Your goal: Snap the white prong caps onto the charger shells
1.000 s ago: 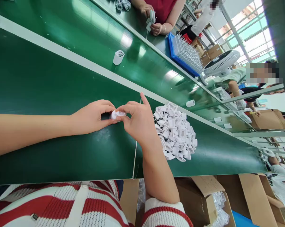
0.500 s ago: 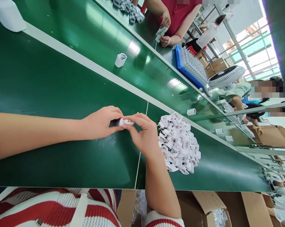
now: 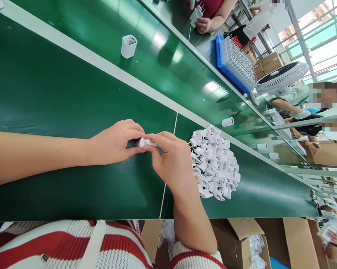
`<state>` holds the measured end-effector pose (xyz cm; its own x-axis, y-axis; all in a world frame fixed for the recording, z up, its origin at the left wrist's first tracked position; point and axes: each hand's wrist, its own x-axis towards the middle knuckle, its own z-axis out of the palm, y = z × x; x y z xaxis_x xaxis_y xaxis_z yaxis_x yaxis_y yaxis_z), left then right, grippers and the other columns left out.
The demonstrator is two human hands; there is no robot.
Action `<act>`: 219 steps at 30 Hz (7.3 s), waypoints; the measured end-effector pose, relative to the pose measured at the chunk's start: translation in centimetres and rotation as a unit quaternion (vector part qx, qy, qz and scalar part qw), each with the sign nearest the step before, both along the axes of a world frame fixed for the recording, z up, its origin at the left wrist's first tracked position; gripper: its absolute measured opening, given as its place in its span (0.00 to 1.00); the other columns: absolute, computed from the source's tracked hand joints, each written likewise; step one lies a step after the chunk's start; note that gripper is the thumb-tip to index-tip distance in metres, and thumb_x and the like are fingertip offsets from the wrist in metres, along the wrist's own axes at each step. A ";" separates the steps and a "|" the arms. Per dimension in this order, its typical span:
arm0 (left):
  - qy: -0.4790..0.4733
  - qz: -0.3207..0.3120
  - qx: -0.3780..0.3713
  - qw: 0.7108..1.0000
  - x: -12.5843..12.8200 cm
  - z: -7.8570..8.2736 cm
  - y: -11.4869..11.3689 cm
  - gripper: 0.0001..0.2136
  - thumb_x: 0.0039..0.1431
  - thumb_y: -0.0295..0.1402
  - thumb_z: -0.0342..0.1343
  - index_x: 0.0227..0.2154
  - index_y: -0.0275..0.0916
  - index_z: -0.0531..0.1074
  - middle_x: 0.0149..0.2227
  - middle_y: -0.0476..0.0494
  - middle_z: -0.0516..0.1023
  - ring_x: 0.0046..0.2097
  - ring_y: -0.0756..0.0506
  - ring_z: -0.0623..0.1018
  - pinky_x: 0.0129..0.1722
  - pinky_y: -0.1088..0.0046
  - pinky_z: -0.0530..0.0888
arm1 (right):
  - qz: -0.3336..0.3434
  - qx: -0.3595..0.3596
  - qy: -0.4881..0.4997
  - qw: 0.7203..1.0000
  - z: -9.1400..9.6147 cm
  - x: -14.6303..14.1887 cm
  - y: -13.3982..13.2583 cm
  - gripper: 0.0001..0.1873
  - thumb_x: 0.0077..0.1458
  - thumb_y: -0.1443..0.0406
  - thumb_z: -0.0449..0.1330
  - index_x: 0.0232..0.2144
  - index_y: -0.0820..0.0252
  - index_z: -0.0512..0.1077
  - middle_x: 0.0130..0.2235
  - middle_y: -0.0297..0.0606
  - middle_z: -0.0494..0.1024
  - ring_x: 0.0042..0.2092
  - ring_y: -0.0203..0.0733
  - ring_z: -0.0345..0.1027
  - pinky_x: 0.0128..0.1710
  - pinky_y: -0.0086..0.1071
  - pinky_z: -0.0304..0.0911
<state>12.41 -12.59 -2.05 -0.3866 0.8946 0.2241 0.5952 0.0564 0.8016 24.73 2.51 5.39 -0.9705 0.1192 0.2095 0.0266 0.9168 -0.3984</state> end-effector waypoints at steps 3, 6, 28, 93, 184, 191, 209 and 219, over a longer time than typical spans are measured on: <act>-0.006 0.005 0.008 1.000 0.0 -0.3 0.0 0.11 0.66 0.39 0.58 0.41 0.40 0.82 0.43 0.40 0.81 0.46 0.38 0.75 0.46 0.58 0.71 | 0.005 -0.025 0.006 1.000 -0.7 0.0 0.1 0.10 0.59 0.69 0.65 0.41 0.51 0.84 0.36 0.34 0.84 0.35 0.40 0.76 0.29 0.32 0.67; -0.001 0.000 0.022 1.000 0.2 -0.4 0.1 0.12 0.65 0.41 0.59 0.43 0.40 0.81 0.45 0.41 0.82 0.46 0.38 0.75 0.48 0.58 0.71 | -0.001 -0.063 0.035 0.997 -1.7 0.1 0.5 0.09 0.60 0.66 0.65 0.42 0.50 0.83 0.37 0.34 0.84 0.36 0.42 0.76 0.33 0.35 0.70; 0.206 0.447 -0.046 0.869 -19.3 3.3 4.9 0.31 0.59 0.49 0.56 0.58 0.30 0.71 0.69 0.31 0.63 0.75 0.32 0.46 0.68 0.46 0.45 | -0.181 -0.098 -0.065 0.976 -2.6 1.2 7.8 0.13 0.52 0.70 0.65 0.42 0.57 0.76 0.47 0.40 0.74 0.35 0.38 0.74 0.41 0.37 0.70; 0.011 0.044 -0.035 0.998 -0.5 0.0 -0.7 0.15 0.62 0.48 0.55 0.41 0.46 0.80 0.43 0.45 0.82 0.49 0.36 0.79 0.53 0.58 0.72 | 0.003 0.025 0.123 0.992 -2.6 0.0 -0.4 0.06 0.66 0.64 0.63 0.42 0.49 0.81 0.41 0.34 0.85 0.42 0.44 0.79 0.43 0.38 0.74; 0.002 0.035 -0.053 0.998 -0.9 0.7 -0.2 0.16 0.60 0.50 0.58 0.39 0.44 0.79 0.44 0.46 0.80 0.49 0.37 0.77 0.48 0.61 0.73 | -0.024 0.046 0.131 0.990 -2.9 0.6 0.9 0.06 0.65 0.65 0.63 0.42 0.50 0.80 0.41 0.33 0.84 0.40 0.39 0.78 0.42 0.31 0.72; -0.028 0.048 -0.058 0.997 -0.9 0.3 0.0 0.17 0.58 0.52 0.61 0.38 0.44 0.79 0.43 0.44 0.78 0.52 0.32 0.76 0.52 0.56 0.72 | 0.003 0.065 0.164 0.984 -2.3 0.8 0.7 0.09 0.67 0.67 0.60 0.44 0.51 0.80 0.40 0.36 0.83 0.42 0.41 0.77 0.42 0.35 0.72; -0.034 0.037 -0.059 0.997 -1.0 0.4 0.0 0.16 0.57 0.50 0.60 0.37 0.44 0.78 0.42 0.45 0.79 0.51 0.32 0.77 0.52 0.56 0.72 | -0.024 0.104 0.112 0.988 -2.5 0.6 -0.1 0.11 0.69 0.66 0.56 0.43 0.50 0.79 0.40 0.35 0.83 0.42 0.42 0.76 0.41 0.35 0.72; -0.073 0.038 -0.060 0.995 -1.0 0.4 0.1 0.14 0.55 0.48 0.62 0.36 0.44 0.79 0.41 0.44 0.79 0.55 0.29 0.75 0.53 0.54 0.71 | -0.023 0.092 0.127 0.987 -2.0 0.9 0.2 0.10 0.67 0.65 0.58 0.44 0.50 0.80 0.40 0.38 0.83 0.40 0.45 0.76 0.41 0.39 0.72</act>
